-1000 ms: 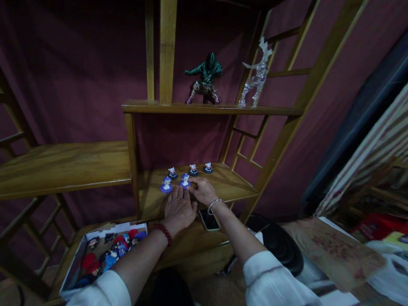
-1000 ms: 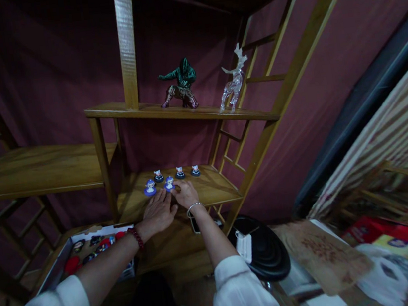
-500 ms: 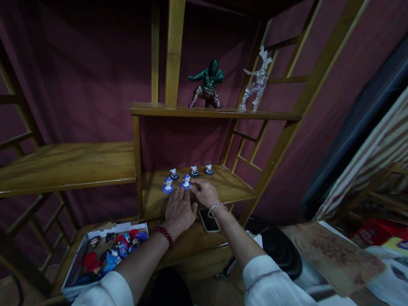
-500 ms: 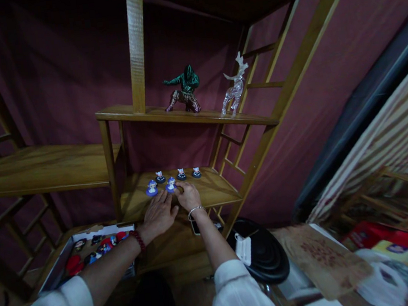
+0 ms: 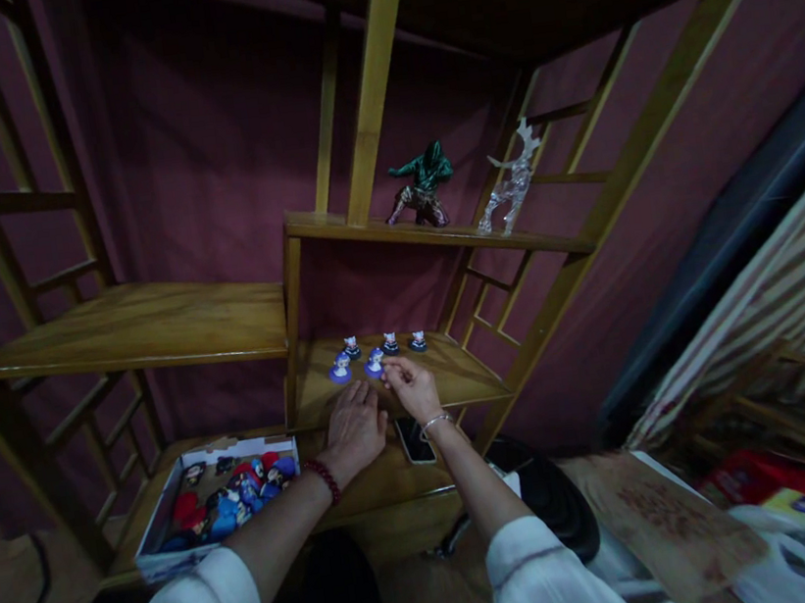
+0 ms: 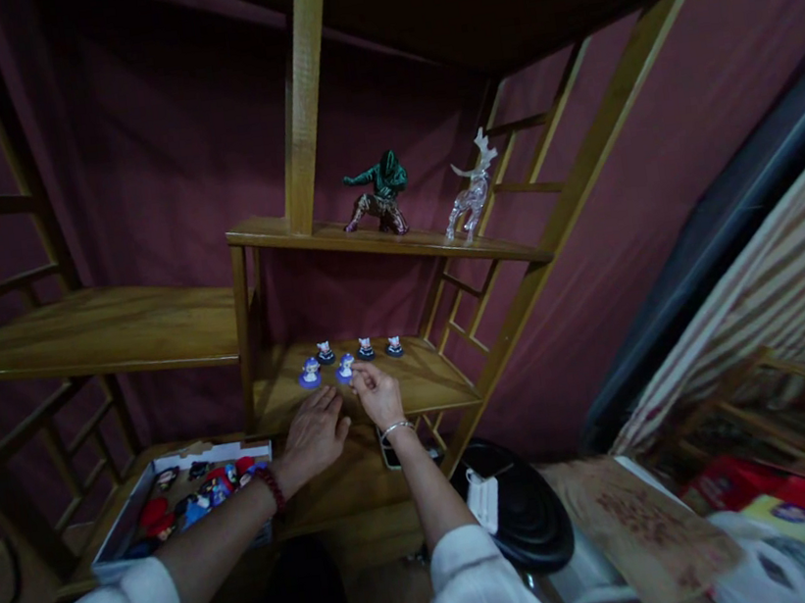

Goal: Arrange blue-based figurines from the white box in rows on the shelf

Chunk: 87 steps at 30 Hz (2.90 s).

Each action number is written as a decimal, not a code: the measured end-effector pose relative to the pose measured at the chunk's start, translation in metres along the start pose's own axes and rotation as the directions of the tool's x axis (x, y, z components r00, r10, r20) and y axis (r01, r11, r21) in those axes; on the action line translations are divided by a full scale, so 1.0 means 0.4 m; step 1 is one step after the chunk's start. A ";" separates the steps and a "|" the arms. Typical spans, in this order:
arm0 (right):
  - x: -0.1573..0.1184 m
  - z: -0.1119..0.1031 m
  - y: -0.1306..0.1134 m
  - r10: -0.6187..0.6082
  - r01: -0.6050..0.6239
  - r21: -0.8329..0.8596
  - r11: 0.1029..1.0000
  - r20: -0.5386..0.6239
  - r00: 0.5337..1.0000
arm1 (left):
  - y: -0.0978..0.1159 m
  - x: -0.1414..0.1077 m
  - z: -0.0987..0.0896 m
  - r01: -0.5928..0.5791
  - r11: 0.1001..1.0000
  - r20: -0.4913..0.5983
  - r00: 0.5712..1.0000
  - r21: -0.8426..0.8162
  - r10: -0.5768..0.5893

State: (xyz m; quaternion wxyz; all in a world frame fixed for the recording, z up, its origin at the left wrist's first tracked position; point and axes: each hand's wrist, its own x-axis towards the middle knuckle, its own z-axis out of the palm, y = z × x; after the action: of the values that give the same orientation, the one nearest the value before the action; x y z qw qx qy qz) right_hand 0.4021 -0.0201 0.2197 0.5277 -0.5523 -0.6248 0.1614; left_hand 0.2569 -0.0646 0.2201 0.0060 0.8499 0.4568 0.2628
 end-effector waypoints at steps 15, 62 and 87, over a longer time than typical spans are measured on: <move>-0.011 0.113 -0.062 -0.143 0.148 -0.035 0.988 0.102 0.984 | -0.046 -0.056 -0.043 0.106 0.992 0.010 0.994 0.074 -0.107; -0.012 0.163 -0.091 -0.006 0.023 -0.214 0.976 0.082 0.997 | -0.092 -0.073 -0.039 0.082 0.994 -0.019 0.997 0.069 -0.081; -0.256 0.202 -0.182 -0.213 0.201 -0.120 0.972 -0.095 0.973 | -0.144 -0.227 -0.043 -0.199 0.965 -0.240 0.958 -0.171 0.155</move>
State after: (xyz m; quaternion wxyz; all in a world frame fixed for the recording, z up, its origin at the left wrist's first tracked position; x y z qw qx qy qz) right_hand 0.2793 -0.1019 0.1961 0.5433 -0.5201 -0.6578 0.0412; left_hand 0.1642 -0.1059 0.1804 0.0133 0.8477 0.3483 0.3998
